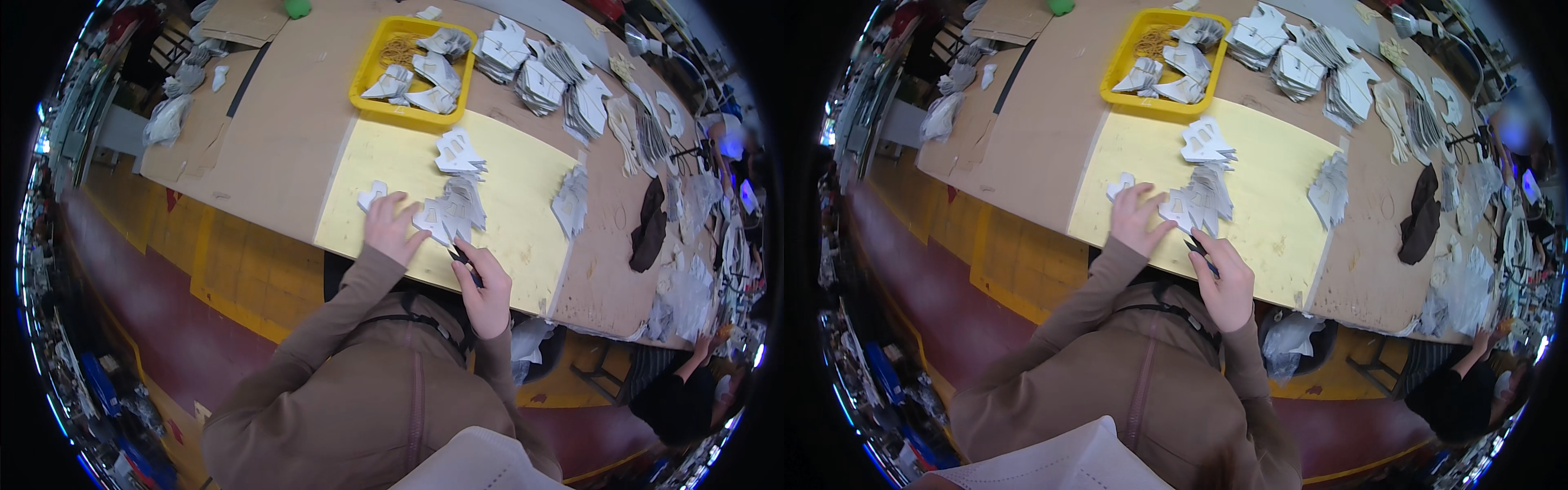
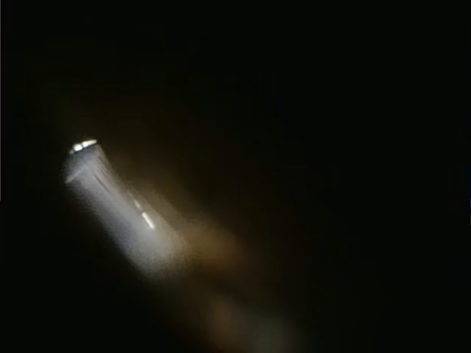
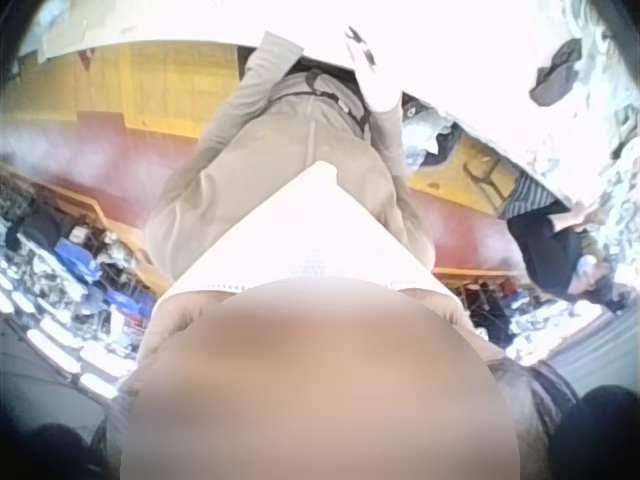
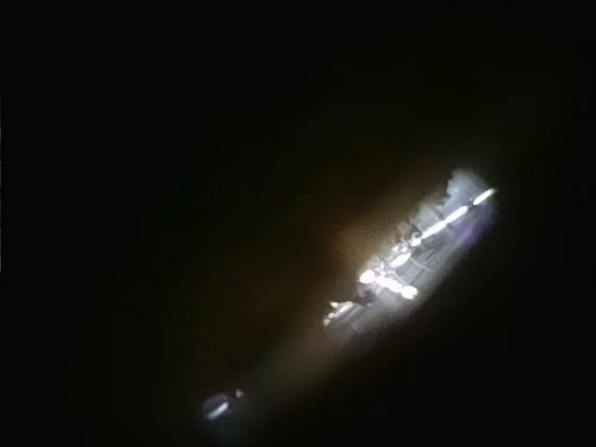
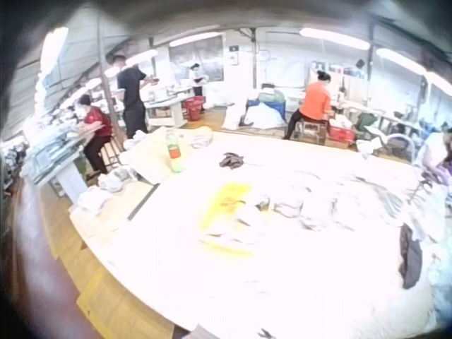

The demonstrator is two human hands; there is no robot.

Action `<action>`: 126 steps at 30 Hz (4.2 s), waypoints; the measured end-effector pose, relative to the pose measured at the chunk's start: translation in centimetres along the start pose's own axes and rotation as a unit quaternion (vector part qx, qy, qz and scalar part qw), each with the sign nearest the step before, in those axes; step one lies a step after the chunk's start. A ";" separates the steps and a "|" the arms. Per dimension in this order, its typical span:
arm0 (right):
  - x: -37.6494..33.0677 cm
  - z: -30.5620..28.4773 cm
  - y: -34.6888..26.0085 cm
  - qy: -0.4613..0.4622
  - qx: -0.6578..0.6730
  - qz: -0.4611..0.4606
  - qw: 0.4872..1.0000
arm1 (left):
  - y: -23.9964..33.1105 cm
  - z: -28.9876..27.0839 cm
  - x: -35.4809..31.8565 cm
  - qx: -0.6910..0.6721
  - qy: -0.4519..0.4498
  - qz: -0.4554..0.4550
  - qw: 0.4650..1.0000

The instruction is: The person sits at a workbench in a factory and repeatedly picks up small white fabric pieces. Using a small cutting tool, they trim the edges of each piece and place the finished items into a yellow bin. The process is repeated for multiple pieces throughout the clip.

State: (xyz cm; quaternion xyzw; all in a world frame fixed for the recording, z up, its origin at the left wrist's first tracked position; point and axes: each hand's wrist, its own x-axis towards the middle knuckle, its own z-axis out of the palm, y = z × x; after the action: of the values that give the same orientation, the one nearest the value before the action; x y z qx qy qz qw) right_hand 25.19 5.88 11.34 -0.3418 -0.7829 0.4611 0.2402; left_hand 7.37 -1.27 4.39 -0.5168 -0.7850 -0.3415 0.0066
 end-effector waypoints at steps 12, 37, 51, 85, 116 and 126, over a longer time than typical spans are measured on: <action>-0.3 1.0 0.4 0.051 0.002 -0.067 0.996 | 3.4 -2.6 -0.8 -0.517 -0.150 -0.250 0.805; 0.0 0.6 -0.2 0.078 0.012 -0.116 0.990 | 3.7 -4.5 0.3 -0.647 -0.113 -0.288 0.697; 0.0 1.3 -1.0 0.124 0.062 -0.087 0.986 | 4.0 -4.4 -0.4 -0.650 -0.137 -0.264 0.699; 0.5 0.2 -2.0 -0.061 0.059 -0.031 0.996 | 2.0 -2.6 -0.3 -0.618 -0.035 -0.285 0.732; 0.3 1.9 -2.4 0.102 0.099 -0.062 0.988 | 4.4 -5.1 -0.7 -0.716 -0.139 -0.340 0.594; 0.6 1.0 -2.7 0.074 0.101 -0.070 0.990 | 4.9 -4.3 -1.3 -0.752 -0.113 -0.335 0.557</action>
State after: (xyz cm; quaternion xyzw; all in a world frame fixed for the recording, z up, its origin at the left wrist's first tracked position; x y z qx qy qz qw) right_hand 23.33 4.87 13.29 -0.2933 -0.7344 0.4929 0.3629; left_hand 10.48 -3.54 9.80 -0.0681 -0.3544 -0.7242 -0.5876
